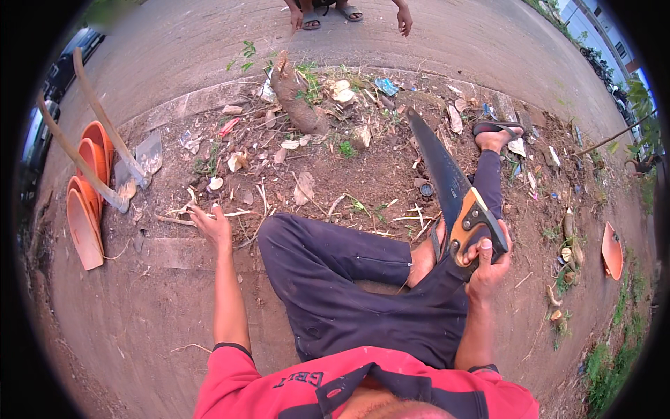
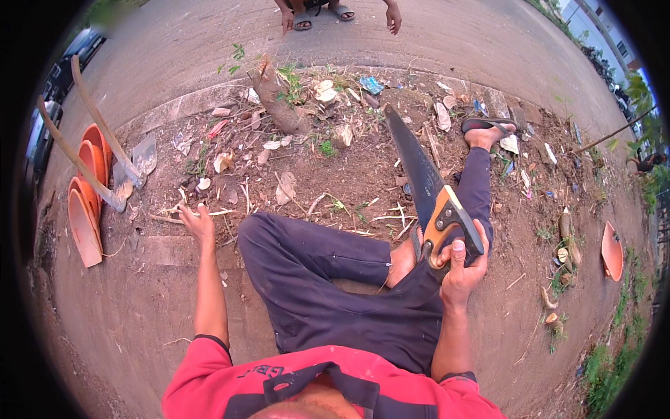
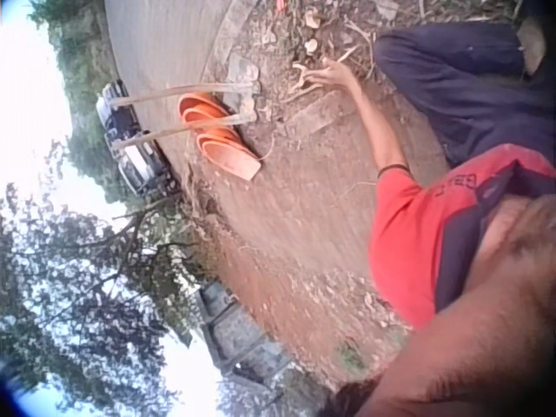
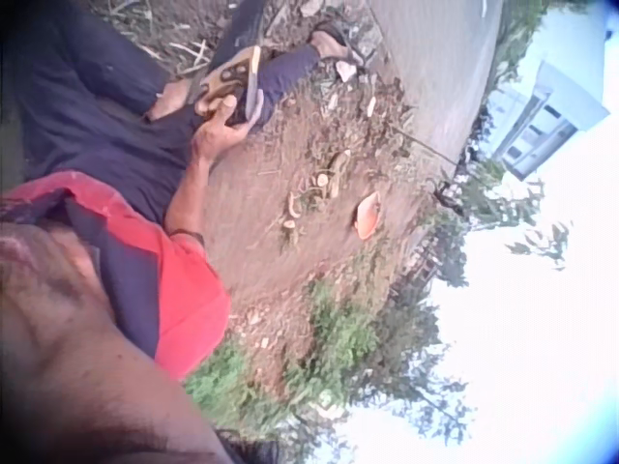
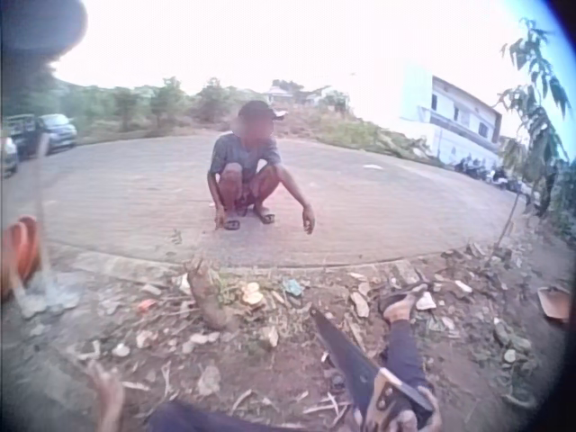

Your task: The person sits on the ground and uses a hand saw to cut through a small tree trunk or large branch.

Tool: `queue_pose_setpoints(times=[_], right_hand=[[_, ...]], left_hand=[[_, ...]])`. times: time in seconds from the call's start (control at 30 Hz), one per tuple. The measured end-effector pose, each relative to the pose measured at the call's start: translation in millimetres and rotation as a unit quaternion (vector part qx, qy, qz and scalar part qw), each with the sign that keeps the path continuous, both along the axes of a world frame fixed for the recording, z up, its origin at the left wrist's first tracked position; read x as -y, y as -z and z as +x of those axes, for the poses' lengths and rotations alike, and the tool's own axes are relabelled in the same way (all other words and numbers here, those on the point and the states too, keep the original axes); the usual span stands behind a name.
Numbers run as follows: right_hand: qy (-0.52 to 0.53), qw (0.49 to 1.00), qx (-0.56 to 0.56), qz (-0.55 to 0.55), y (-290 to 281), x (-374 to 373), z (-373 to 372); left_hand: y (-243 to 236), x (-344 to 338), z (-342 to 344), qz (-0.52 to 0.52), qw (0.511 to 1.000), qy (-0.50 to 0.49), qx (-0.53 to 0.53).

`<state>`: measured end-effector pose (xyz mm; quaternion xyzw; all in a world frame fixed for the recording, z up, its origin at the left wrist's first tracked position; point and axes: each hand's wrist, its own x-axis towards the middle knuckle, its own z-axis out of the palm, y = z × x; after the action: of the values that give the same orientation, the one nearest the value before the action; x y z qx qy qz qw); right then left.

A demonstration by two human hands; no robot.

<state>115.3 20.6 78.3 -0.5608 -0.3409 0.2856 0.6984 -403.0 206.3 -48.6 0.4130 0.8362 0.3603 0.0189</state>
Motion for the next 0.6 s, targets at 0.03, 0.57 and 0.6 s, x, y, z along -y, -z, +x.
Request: queue_pose_setpoints(times=[0.03, 0.57, 0.6], right_hand=[[-0.021, 0.996, -0.082, 0.030, 0.4, -13.6, -17.9], [-0.111, 0.929, -0.351, 0.025, 87.1, -164.0, -128.6], [-0.115, 0.937, -0.329, 0.030, 88.3, -160.4, -129.7]], left_hand=[[15.8, 15.9, -2.4, -0.063, 0.997, 0.000, -0.053], [75.3, 15.2, -8.3, -0.129, 0.979, -0.020, -0.156], [78.4, 14.5, -9.6, -0.127, 0.979, -0.021, -0.156]])
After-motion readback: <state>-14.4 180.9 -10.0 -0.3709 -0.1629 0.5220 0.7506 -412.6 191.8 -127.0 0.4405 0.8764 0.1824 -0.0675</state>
